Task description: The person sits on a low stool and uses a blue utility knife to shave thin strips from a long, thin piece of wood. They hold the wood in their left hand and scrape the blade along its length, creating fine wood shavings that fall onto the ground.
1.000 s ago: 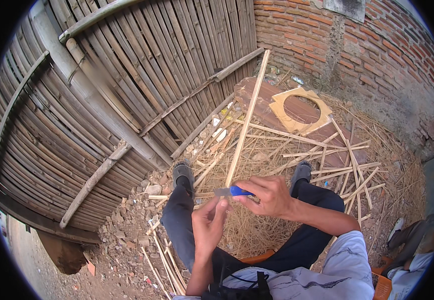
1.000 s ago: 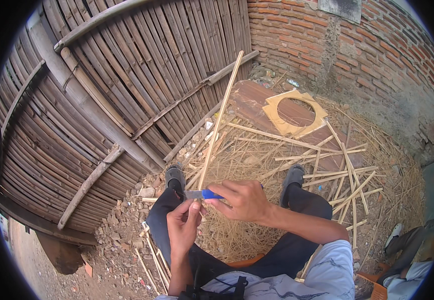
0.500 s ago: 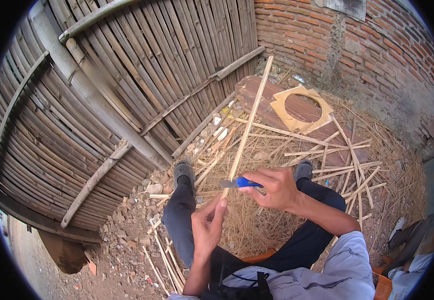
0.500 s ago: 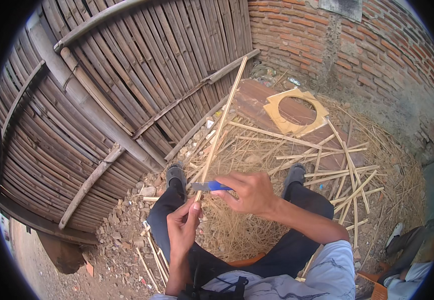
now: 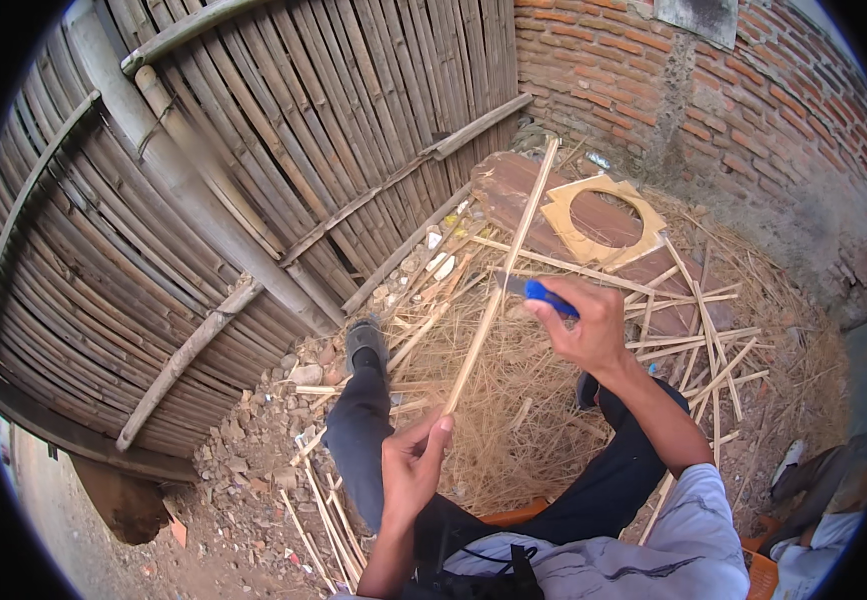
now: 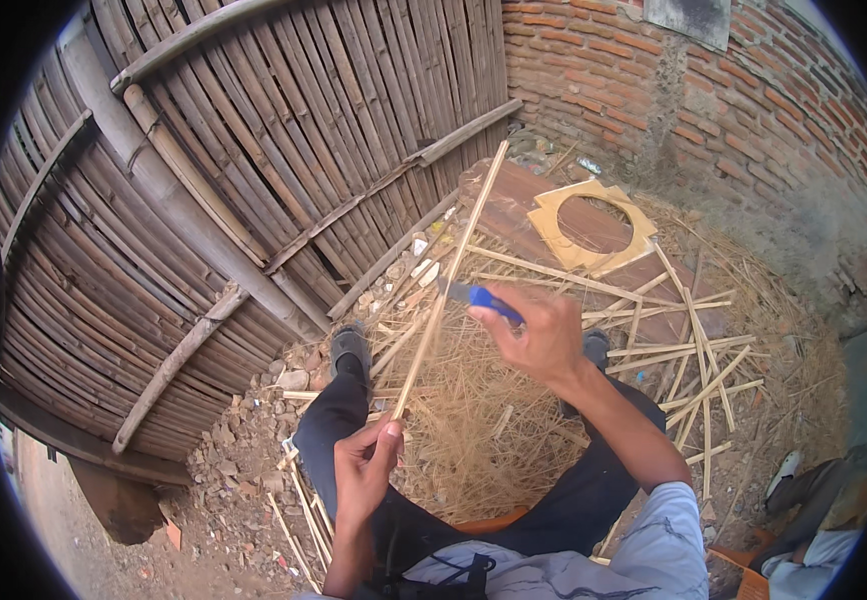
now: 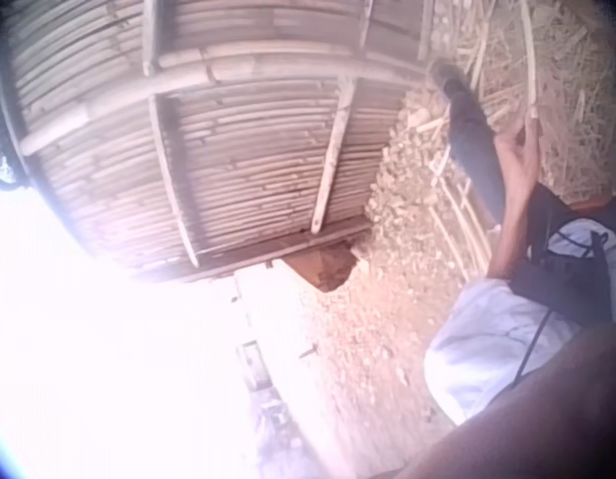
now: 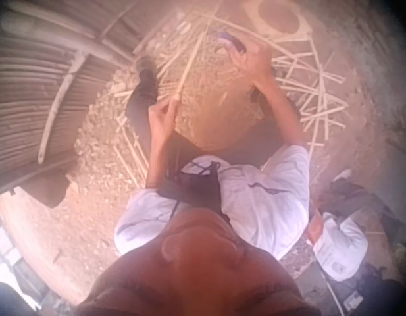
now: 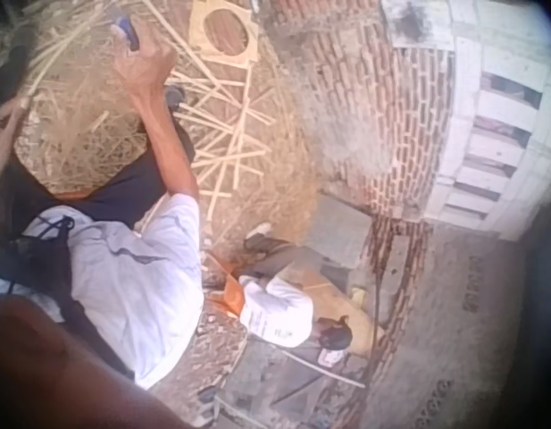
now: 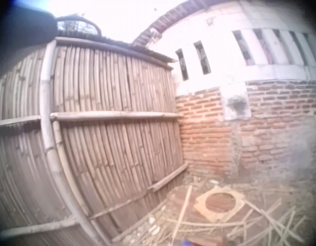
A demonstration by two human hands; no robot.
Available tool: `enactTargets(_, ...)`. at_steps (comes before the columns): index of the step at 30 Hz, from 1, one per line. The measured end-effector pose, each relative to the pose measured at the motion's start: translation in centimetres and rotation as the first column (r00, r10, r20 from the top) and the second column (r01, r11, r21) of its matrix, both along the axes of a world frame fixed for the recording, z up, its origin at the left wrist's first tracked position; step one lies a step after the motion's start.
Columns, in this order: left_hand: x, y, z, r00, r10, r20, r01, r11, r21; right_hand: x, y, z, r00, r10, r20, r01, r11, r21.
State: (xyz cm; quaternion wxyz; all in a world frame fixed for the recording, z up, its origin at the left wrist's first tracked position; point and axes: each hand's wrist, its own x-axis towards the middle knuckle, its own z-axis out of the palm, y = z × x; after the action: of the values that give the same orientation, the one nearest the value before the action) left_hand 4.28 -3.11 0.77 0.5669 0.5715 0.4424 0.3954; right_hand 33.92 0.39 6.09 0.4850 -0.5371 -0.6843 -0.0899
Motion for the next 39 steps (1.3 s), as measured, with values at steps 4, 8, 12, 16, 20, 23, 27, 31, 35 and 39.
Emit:
enactTargets(4,-0.9,-1.0,-1.2,0.999,-0.033,0.032,0.036,0.994,-0.103,1.2,0.4,-0.4,0.999,-0.042,-0.005,0.042,0.999,0.033)
enactTargets(8,-1.1,-0.5,-1.4,0.999,-0.047,0.012,0.048,0.997,-0.055,1.7,0.8,-0.4,0.997,-0.076,-0.018,0.076,0.997,-0.004)
enactTargets(12,-2.7,-1.2,-2.7,0.997,-0.068,-0.039,0.066,0.997,-0.047,6.8,3.4,0.8,0.941,-0.293,-0.167,0.279,0.955,-0.104)
enactTargets(16,-3.8,-1.4,-2.8,0.997,-0.070,-0.030,0.066,0.991,-0.120,13.1,4.1,1.4,0.848,-0.464,-0.255,0.446,0.886,-0.126)
enactTargets(20,-3.8,0.4,-2.9,0.994,-0.090,0.060,0.100,0.978,-0.186,9.8,3.6,-0.6,0.897,-0.360,-0.257,0.302,0.923,-0.239)
enactTargets(23,-2.2,1.7,-1.9,0.992,-0.069,0.106,0.089,0.978,-0.190,3.6,2.0,-1.8,0.970,-0.132,-0.204,0.072,0.958,-0.277)
enactTargets(27,-0.2,2.8,-0.3,0.983,-0.085,0.166,0.111,0.982,-0.155,-2.6,-0.8,-2.8,0.978,0.202,-0.045,-0.207,0.970,-0.128)
enactTargets(31,1.1,2.7,1.0,0.976,-0.064,0.210,0.088,0.990,-0.106,-4.9,-2.5,-2.4,0.966,0.250,0.066,-0.233,0.953,-0.193)
enactTargets(35,1.9,2.4,1.0,0.975,-0.021,0.220,0.039,0.996,-0.079,-5.0,-2.5,-2.7,0.963,0.248,0.103,-0.234,0.963,-0.136)
enactTargets(39,2.0,2.1,1.1,0.980,-0.020,0.200,0.032,0.998,-0.054,-5.1,-2.6,-2.4,0.961,0.255,0.108,-0.244,0.964,-0.104)
